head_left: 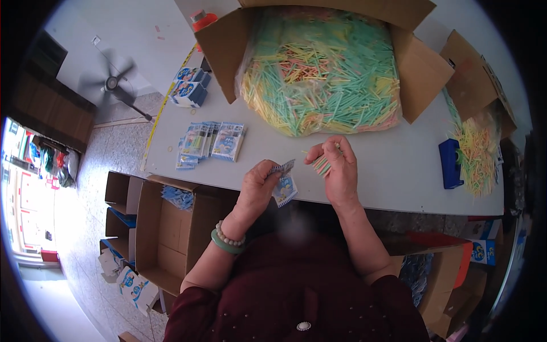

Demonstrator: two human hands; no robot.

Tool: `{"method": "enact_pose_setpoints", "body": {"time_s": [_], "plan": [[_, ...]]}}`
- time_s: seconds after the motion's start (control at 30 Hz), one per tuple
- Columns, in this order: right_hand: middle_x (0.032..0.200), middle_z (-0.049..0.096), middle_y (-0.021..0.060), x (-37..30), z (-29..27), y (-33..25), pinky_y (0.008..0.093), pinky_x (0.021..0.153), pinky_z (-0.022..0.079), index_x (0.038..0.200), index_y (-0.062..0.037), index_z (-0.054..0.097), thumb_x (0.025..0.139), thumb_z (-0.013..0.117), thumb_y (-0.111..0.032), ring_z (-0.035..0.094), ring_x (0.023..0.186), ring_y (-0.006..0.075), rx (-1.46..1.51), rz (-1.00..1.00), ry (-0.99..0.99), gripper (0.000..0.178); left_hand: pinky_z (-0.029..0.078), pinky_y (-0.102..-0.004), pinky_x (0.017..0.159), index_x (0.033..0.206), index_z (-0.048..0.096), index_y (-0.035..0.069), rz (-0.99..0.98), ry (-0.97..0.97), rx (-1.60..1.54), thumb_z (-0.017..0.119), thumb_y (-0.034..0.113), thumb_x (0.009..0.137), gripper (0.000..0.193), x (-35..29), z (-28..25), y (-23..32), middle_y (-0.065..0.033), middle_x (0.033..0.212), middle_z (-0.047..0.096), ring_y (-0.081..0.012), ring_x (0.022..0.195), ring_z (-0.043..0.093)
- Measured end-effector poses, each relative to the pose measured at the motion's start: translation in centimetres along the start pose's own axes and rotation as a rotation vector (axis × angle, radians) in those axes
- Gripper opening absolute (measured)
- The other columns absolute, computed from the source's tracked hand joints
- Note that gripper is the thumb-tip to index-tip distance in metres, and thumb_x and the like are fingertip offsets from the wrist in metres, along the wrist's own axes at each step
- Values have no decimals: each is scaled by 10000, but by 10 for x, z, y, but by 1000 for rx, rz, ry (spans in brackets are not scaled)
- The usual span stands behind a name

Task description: The recorder is sorting small colorful sticks into plastic sleeves and then packing them into cardboard boxes.

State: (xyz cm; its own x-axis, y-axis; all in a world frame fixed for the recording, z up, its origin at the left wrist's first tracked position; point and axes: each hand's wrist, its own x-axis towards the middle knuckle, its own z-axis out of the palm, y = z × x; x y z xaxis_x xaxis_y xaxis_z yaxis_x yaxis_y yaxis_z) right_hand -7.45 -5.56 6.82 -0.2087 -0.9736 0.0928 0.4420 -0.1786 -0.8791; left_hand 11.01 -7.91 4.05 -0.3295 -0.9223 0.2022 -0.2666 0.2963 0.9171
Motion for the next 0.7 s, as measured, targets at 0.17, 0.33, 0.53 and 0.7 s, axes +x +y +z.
{"method": "enact_pose_setpoints", "body": {"time_s": [0.17,0.33,0.53,0.7], "plan": [[827,635,132,10,10,-3,350,781,494,938,-54,475,981,477,-264,622,786,218,-1,-49,30,214,386,-224,528,763,583,12,-193,-57,-45,694,32,820,126,-5,-12,1,44,627,519,-19,597,434],[867,656,159,14,34,1,352,804,491,973,-55,448,989,468,-275,634,822,211,30,-90,-42,222,386,-269,517,655,462,11,-210,-74,-79,745,49,761,305,3,-4,6,0,595,473,-61,589,381],[883,659,148,8,35,9,309,814,460,977,-43,442,1004,446,-269,600,835,166,-251,-231,-119,227,416,-259,558,703,523,11,-218,-130,-169,762,52,750,246,8,4,12,12,627,524,-44,624,415],[897,659,149,-5,24,20,314,829,456,968,-39,437,1009,432,-242,581,858,162,-335,-258,-97,207,449,-223,610,774,603,23,-367,-151,-451,745,39,781,143,6,10,15,45,721,603,-21,692,495]]}}
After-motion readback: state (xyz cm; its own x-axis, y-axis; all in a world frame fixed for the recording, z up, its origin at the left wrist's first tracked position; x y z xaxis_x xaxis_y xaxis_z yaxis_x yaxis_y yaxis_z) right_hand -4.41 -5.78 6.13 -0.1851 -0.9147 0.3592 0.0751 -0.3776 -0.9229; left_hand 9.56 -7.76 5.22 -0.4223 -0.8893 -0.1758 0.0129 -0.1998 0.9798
